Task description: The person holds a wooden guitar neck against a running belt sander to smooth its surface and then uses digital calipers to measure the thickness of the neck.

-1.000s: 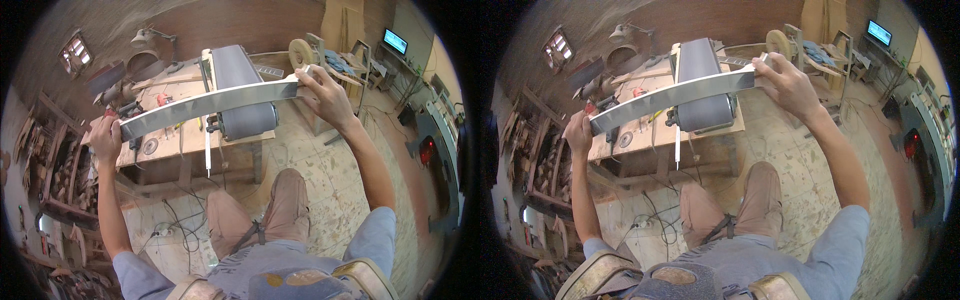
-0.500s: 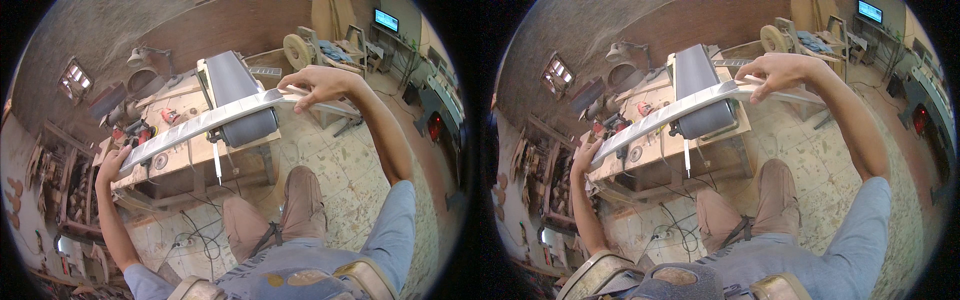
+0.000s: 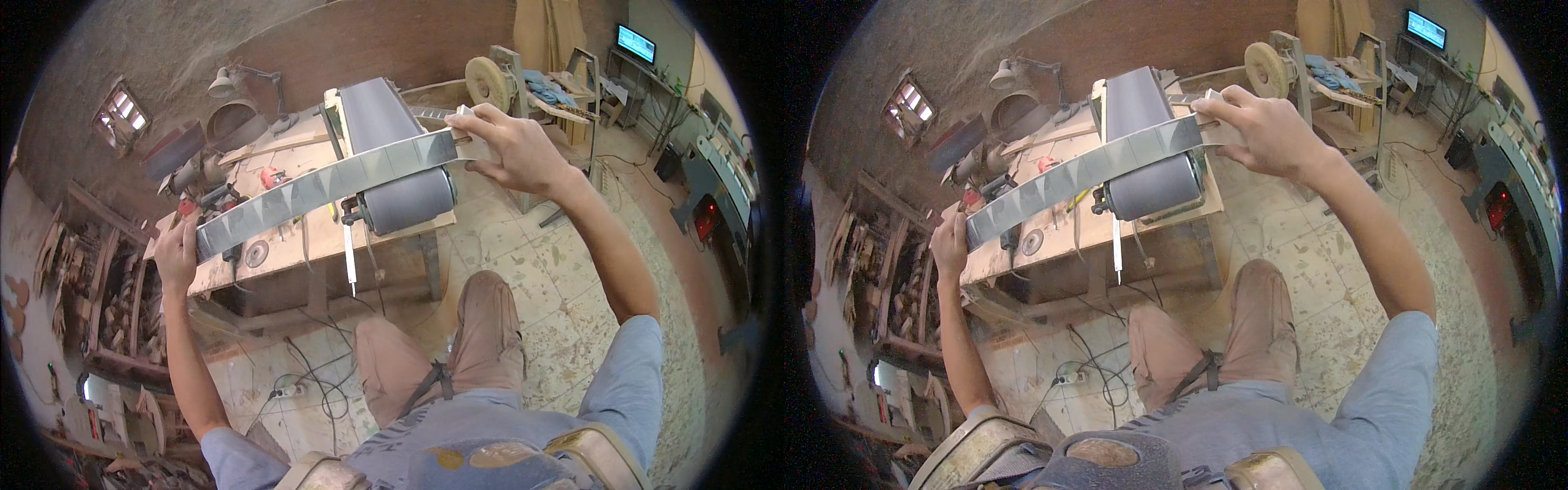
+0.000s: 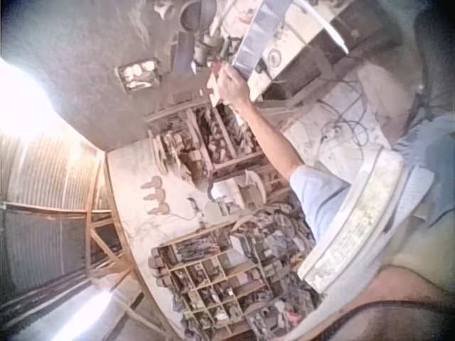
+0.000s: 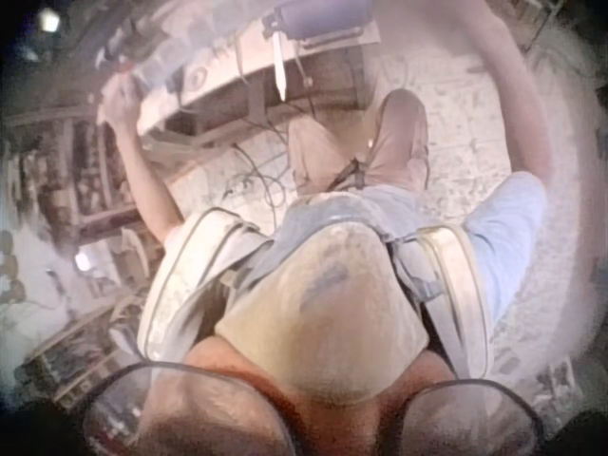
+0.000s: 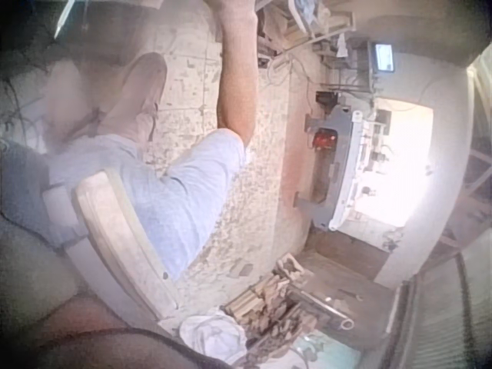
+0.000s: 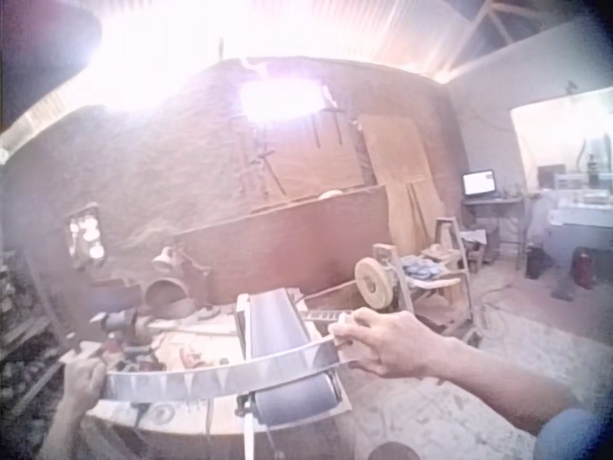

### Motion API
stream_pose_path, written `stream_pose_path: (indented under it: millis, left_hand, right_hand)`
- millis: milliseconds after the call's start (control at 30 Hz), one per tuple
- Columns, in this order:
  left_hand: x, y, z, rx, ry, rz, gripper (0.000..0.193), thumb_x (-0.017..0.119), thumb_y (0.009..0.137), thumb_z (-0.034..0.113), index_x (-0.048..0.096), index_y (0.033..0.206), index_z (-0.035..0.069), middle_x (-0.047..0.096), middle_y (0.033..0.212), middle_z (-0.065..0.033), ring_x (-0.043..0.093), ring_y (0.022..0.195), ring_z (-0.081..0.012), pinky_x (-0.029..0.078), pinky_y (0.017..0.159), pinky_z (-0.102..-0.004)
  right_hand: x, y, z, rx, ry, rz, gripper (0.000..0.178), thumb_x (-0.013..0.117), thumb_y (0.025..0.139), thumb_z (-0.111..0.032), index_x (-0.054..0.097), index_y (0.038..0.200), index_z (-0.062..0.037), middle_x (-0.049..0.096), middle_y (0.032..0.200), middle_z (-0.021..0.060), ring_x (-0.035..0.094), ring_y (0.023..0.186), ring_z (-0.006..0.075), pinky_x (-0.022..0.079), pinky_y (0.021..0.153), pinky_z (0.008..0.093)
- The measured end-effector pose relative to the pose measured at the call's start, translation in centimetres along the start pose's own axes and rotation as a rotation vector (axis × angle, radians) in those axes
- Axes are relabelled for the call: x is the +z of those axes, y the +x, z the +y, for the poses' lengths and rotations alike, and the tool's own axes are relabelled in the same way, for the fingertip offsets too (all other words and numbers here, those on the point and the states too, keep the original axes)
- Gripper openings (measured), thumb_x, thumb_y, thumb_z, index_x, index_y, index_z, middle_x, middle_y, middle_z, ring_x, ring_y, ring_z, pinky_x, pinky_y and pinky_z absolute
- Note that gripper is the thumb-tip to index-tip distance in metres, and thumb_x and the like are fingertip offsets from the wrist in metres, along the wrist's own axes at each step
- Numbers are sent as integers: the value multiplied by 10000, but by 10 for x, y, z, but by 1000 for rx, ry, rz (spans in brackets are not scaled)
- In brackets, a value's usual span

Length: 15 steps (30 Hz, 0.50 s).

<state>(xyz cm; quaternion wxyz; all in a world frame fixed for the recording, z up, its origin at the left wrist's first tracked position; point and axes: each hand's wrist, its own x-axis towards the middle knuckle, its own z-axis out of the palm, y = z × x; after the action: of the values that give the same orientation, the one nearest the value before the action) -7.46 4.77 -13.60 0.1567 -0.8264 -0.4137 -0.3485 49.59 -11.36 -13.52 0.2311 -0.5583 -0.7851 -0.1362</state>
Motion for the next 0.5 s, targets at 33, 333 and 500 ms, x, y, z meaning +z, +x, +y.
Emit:
stream_pose_path:
  millis: [33, 333, 500]
  left_hand:
    - [-2, -2, -5, -60, -34, -81, 571, 484, 1088, 466, 660, 873, -32, 552, 680, -224, 532, 628, -360, 412, 641, -440]
    - [-14, 18, -16, -431, -264, -581, 704, 528, 1054, 566, 690, 790, -66, 558, 620, -75, 511, 589, -174, 403, 613, -386]
    - [-6, 20, -10, -304, -241, -465, 704, 520, 1058, 566, 666, 781, -64, 545, 621, -88, 507, 592, -170, 397, 608, -381]
  right_hand:
    - [-6, 2, -2, 23, 33, -68, 715, 852, 817, -211, 542, 1459, -156, 667, 1275, 118, 698, 1098, 345, 567, 973, 466]
    - [-36, 18, 20, 69, 243, -485, 810, 817, 757, -444, 559, 1440, -95, 715, 1216, 211, 689, 1107, 367, 518, 993, 503]
    - [-22, 6, 20, 24, 159, -316, 772, 803, 798, -412, 552, 1460, -103, 695, 1286, 205, 678, 1151, 372, 509, 1028, 505]
